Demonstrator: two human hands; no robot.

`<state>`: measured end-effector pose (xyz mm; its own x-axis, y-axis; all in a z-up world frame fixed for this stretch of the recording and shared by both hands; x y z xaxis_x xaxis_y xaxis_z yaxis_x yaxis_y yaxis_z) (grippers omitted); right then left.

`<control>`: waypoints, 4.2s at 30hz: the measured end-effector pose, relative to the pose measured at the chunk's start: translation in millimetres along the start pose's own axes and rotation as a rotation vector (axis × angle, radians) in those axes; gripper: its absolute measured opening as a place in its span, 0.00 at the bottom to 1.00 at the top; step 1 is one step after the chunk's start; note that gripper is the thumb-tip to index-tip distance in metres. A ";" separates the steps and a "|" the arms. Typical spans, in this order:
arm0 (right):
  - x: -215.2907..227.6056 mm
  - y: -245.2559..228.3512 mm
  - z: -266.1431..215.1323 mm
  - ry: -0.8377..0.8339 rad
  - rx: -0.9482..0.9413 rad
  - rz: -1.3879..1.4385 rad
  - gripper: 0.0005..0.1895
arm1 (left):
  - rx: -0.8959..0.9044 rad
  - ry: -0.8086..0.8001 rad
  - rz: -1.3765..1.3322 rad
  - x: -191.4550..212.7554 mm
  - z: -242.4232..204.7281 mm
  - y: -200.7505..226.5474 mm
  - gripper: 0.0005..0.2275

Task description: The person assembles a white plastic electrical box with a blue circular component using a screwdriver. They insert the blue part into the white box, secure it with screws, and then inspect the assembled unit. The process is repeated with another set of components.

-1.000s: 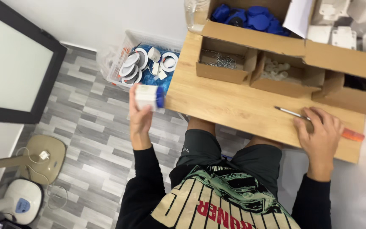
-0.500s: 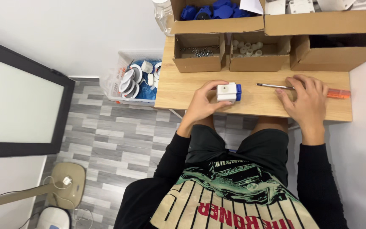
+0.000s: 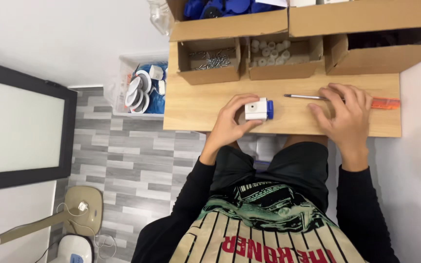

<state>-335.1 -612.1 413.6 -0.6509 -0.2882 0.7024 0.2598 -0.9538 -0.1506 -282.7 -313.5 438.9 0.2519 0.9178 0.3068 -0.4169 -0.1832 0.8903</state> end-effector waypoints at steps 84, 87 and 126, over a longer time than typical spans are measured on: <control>-47.5 -95.8 36.8 -0.123 -0.050 0.736 0.28 | -0.513 -0.199 0.262 7.4 53.8 1.9 0.06; -46.5 -96.3 36.7 -0.124 -0.047 0.727 0.28 | -0.516 -0.182 0.303 4.4 56.9 1.5 0.09; 34.4 30.2 -1.2 -0.268 -0.176 0.221 0.20 | -0.348 -0.061 0.322 -14.4 25.6 -9.4 0.24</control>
<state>-350.4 -651.0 432.4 -0.3777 -0.4784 0.7928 0.2311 -0.8778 -0.4195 -260.1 -333.9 434.7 0.1080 0.8095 0.5770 -0.7473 -0.3168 0.5842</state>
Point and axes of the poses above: each hand's wrist, its own z-axis towards the middle knuckle, its own x-axis out of the back of the hand, y = z × x, the point moved 5 cm from there along z, towards the middle knuckle, and after that the axes turned 6 degrees about y, right-handed, at the moved point
